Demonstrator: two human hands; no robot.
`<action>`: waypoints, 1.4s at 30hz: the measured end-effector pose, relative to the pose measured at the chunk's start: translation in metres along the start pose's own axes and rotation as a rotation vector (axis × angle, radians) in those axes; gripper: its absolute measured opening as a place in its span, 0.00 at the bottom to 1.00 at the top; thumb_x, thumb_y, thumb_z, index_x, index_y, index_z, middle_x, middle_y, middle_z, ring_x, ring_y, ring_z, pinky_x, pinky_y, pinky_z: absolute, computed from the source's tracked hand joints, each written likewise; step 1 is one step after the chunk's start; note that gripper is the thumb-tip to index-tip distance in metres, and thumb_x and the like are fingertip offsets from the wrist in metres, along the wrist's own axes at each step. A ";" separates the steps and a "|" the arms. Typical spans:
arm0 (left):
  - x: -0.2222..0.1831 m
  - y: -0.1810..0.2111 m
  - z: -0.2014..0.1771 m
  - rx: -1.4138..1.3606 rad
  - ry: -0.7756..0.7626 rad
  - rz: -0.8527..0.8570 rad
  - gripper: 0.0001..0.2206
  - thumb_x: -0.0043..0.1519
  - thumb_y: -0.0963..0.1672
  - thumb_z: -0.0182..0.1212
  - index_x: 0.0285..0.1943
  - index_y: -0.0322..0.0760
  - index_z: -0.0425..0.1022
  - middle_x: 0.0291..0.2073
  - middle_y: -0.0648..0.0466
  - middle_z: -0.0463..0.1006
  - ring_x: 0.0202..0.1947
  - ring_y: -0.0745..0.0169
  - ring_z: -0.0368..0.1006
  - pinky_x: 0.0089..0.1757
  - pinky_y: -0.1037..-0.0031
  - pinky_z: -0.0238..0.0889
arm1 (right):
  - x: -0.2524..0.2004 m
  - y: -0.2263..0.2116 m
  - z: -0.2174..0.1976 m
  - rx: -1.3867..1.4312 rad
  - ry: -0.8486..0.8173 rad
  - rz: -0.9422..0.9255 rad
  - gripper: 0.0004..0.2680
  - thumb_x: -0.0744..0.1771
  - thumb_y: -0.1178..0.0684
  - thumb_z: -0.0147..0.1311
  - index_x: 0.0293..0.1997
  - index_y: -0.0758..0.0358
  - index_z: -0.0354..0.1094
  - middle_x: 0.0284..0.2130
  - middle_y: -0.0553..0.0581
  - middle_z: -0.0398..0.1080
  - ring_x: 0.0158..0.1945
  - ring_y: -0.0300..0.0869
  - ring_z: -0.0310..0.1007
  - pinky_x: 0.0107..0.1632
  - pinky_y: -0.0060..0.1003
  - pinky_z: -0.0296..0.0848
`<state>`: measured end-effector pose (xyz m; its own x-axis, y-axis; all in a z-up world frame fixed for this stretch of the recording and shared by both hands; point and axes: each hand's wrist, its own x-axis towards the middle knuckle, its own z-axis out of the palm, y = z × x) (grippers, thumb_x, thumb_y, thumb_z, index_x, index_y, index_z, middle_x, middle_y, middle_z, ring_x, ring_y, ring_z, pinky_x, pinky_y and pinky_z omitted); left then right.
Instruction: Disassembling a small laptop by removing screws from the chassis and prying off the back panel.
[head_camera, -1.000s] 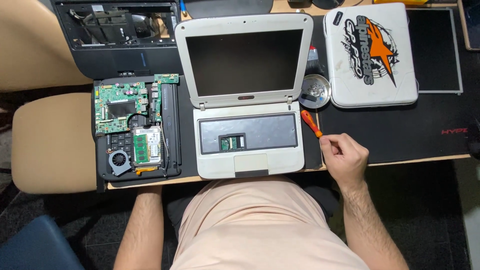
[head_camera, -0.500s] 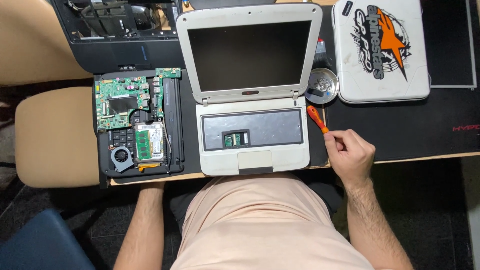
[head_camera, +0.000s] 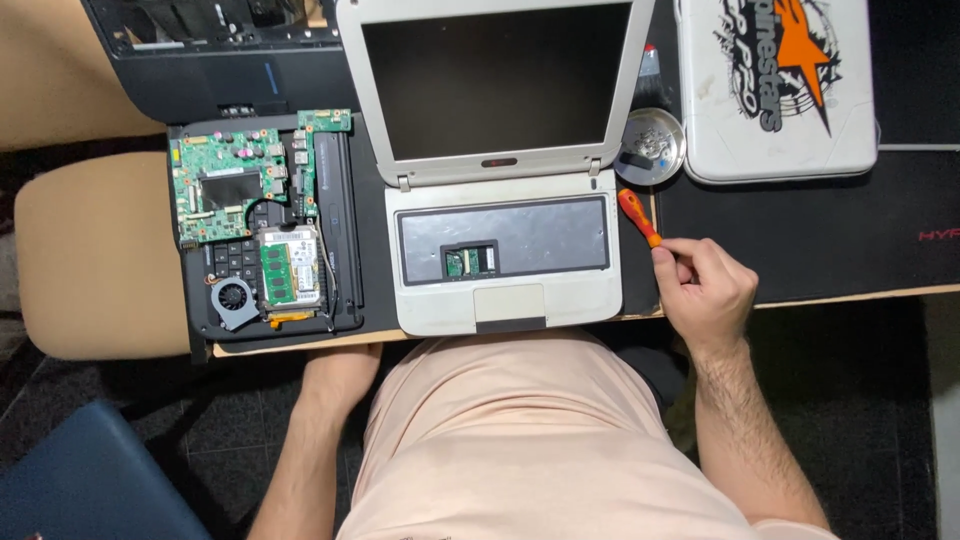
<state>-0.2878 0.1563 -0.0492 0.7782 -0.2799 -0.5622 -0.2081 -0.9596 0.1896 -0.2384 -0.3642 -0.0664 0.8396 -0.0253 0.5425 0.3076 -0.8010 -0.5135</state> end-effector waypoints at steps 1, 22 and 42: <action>-0.003 -0.001 -0.004 0.007 -0.009 0.004 0.23 0.79 0.52 0.54 0.82 0.46 0.75 0.60 0.40 0.88 0.55 0.20 0.86 0.49 0.29 0.78 | -0.003 0.001 -0.001 0.002 -0.004 -0.001 0.06 0.78 0.56 0.78 0.47 0.64 0.88 0.19 0.52 0.68 0.23 0.49 0.73 0.33 0.44 0.77; 0.083 0.091 -0.081 -0.401 1.119 0.412 0.13 0.71 0.39 0.76 0.62 0.38 0.81 0.65 0.44 0.82 0.72 0.29 0.76 0.69 0.40 0.67 | 0.009 -0.010 -0.001 -0.131 -0.052 0.084 0.06 0.75 0.55 0.80 0.52 0.60 0.84 0.24 0.54 0.74 0.28 0.51 0.79 0.38 0.47 0.80; 0.091 0.080 -0.081 -0.248 0.855 0.253 0.28 0.67 0.40 0.70 0.80 0.39 0.75 0.83 0.40 0.68 0.88 0.26 0.60 0.80 0.35 0.56 | 0.027 -0.037 -0.007 -0.272 -0.175 0.165 0.10 0.74 0.45 0.82 0.52 0.53 0.84 0.30 0.50 0.73 0.34 0.51 0.83 0.42 0.47 0.82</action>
<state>-0.1854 0.0563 -0.0201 0.9199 -0.2681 0.2861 -0.3758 -0.8113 0.4478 -0.2301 -0.3388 -0.0282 0.9394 -0.0835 0.3326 0.0509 -0.9252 -0.3759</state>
